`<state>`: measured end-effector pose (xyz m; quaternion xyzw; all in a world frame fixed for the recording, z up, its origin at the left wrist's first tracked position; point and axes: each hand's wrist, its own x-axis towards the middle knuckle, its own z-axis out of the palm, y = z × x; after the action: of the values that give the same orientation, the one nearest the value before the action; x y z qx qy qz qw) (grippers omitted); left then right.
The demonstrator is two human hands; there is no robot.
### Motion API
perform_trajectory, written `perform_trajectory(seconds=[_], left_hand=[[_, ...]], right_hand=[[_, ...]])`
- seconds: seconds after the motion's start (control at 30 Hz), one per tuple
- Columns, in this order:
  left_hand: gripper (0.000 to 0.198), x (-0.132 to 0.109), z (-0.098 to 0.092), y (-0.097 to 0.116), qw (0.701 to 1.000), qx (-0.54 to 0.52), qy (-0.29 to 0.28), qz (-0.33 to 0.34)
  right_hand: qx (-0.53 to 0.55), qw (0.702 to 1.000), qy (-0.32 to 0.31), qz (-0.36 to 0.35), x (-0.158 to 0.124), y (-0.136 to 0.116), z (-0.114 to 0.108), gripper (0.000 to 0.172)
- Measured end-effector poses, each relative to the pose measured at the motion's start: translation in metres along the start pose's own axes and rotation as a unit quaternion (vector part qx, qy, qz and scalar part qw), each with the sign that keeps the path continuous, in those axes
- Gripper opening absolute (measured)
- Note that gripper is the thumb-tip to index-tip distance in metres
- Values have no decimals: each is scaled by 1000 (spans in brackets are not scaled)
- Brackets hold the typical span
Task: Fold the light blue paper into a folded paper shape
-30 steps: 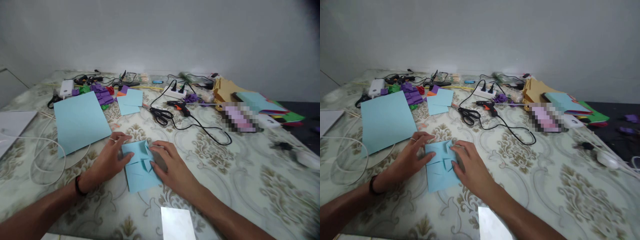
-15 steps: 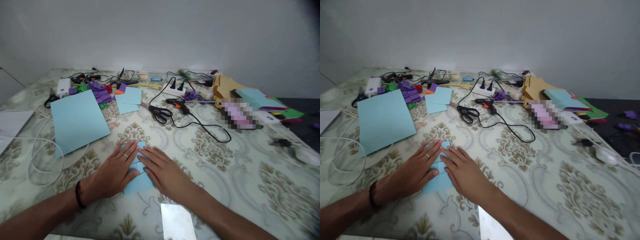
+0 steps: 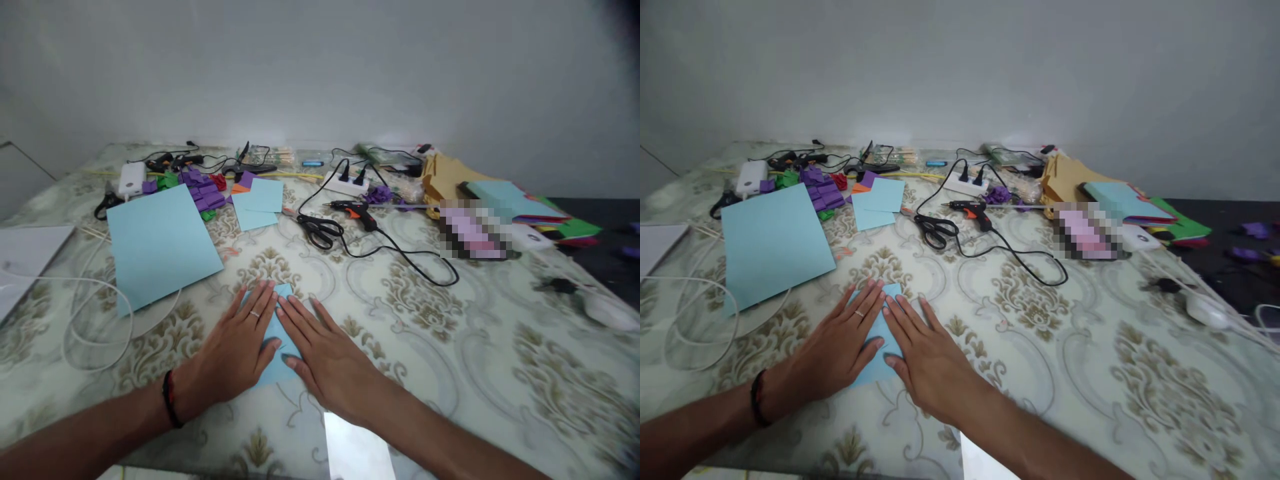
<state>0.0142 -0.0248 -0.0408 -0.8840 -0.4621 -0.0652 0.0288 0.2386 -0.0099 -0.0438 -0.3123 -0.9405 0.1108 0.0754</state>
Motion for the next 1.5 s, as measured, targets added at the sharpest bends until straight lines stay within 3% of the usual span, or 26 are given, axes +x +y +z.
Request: perform_trajectory(seconds=[0.4,0.8,0.9,1.1,1.5], left_hand=[[63,-2,9,3,999,-2,40,12],[67,2,4,-2,999,-3,14,36],[69,3,0,-3,999,6,9,46],[69,4,-2,-4,998,-3,3,57],[64,3,3,-1,998,-20,19,51]], right_hand=[[46,998,-37,25,-8,-1,-11,67],[70,995,-54,41,-12,-4,-21,70],[63,995,-50,52,-11,-5,-29,63],[9,995,17,101,-11,-17,-34,43],[-44,987,-41,147,3,-18,-34,41]])
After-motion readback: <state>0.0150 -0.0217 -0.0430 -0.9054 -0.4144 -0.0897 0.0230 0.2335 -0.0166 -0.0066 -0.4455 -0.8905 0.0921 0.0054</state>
